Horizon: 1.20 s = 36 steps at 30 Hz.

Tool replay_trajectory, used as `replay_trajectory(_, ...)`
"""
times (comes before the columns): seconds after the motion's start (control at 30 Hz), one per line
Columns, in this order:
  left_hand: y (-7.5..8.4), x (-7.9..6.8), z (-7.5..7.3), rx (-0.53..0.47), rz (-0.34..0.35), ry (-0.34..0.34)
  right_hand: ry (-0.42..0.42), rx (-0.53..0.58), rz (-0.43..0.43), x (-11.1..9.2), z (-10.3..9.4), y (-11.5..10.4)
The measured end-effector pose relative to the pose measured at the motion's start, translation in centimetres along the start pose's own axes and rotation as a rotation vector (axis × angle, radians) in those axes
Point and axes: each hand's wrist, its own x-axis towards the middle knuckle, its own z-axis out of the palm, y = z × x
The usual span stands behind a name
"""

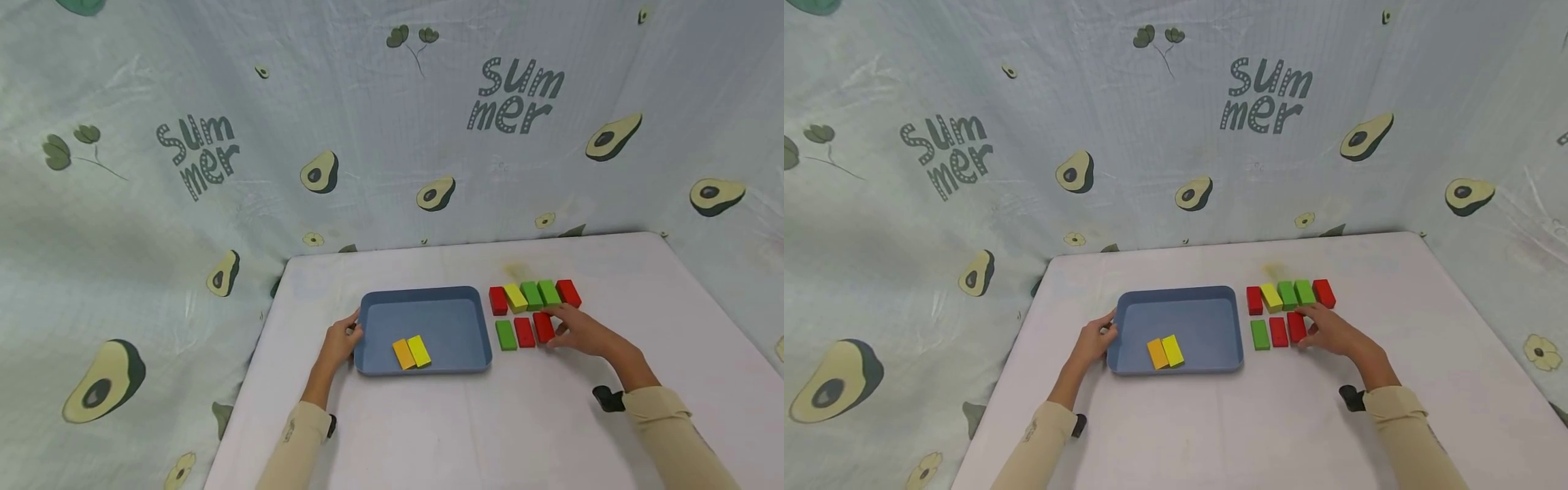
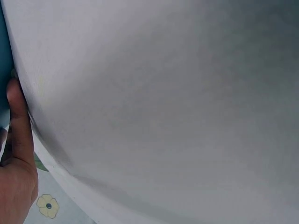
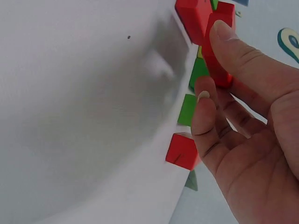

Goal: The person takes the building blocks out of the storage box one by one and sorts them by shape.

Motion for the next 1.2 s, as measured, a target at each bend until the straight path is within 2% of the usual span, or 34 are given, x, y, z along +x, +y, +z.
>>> replay_trajectory(0.33,-0.1,0.3,0.2,0.005,-0.022,0.005,-0.031,0.003,0.068,0.5,0.5,0.8)
replay_trajectory(0.77,-0.1,0.6,0.1,0.006,-0.021,0.005,-0.001,-0.048,0.053,0.5,1.2,0.7)
replay_trajectory(0.93,0.0,0.5,0.0,0.003,-0.024,-0.004,0.001,-0.03,0.063,0.3,1.3,0.8)
replay_trajectory(1.03,0.0,0.5,0.0,0.001,-0.023,-0.007,0.022,-0.014,0.064,0.1,1.3,0.7)
replay_trajectory(1.2,-0.2,0.1,-0.1,0.029,-0.006,0.006,0.111,0.014,0.054,-0.2,1.8,0.0)
